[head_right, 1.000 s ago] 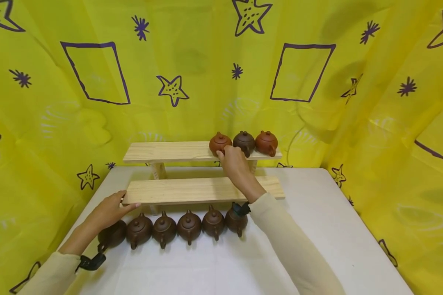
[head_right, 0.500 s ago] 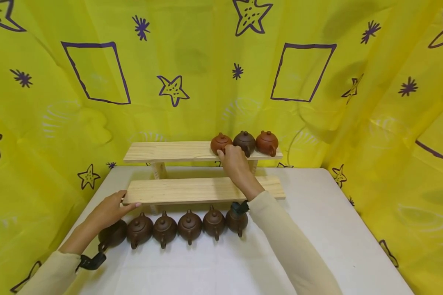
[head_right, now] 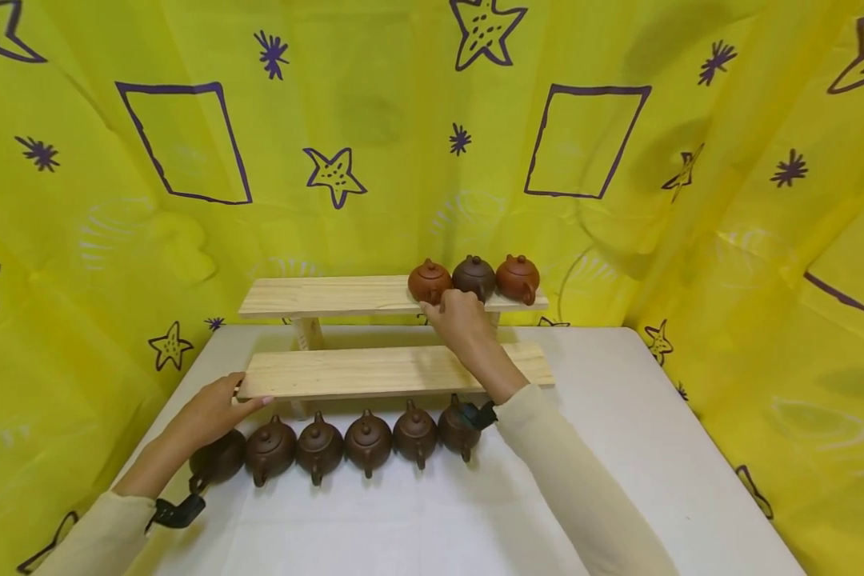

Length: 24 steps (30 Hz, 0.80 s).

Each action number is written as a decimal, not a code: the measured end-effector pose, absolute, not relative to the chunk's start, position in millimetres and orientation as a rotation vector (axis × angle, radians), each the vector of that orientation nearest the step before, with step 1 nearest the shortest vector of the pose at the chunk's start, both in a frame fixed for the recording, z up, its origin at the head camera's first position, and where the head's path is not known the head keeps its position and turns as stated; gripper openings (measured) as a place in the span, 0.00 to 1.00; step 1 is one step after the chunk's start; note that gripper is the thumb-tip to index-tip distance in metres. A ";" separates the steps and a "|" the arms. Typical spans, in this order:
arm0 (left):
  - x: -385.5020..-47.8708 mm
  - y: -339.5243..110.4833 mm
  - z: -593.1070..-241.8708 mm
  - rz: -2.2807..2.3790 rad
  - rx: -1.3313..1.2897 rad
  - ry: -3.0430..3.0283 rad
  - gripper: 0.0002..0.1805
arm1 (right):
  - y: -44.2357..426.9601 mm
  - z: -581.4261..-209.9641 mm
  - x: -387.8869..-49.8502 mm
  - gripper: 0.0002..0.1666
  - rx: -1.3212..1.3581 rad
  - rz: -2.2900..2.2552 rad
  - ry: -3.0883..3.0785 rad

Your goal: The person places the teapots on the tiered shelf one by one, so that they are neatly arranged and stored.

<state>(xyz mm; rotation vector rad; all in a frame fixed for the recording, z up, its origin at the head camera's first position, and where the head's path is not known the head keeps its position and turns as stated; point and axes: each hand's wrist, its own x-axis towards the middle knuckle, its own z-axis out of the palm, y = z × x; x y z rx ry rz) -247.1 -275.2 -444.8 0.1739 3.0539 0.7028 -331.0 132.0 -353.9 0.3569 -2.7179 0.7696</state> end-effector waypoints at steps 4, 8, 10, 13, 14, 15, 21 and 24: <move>-247.3 -275.7 -445.9 0.697 0.178 3.055 0.46 | 140.0 -355.4 -314.7 0.36 0.400 0.771 -2.744; -247.3 -275.7 -445.4 0.696 0.177 3.055 0.46 | 147.5 -364.5 -297.5 0.33 0.434 0.742 -2.764; -246.9 -275.8 -445.1 0.698 0.175 3.054 0.46 | 150.1 -371.2 -288.3 0.31 0.448 0.729 -2.782; -246.2 -275.8 -444.7 0.703 0.179 3.048 0.46 | 153.2 -382.1 -271.9 0.26 0.450 0.721 -2.834; -246.0 -275.7 -444.5 0.703 0.182 3.048 0.46 | 154.6 -385.8 -266.1 0.25 0.444 0.710 -2.850; -245.9 -275.6 -444.6 0.705 0.184 3.047 0.46 | 156.3 -389.8 -260.0 0.24 0.439 0.699 -2.865; -246.3 -275.3 -444.8 0.706 0.196 3.052 0.46 | 170.0 -416.2 -228.0 0.24 0.430 0.696 -2.911; -246.5 -275.8 -445.0 0.698 0.197 3.054 0.46 | 175.1 -430.8 -215.4 0.25 0.395 0.728 -2.943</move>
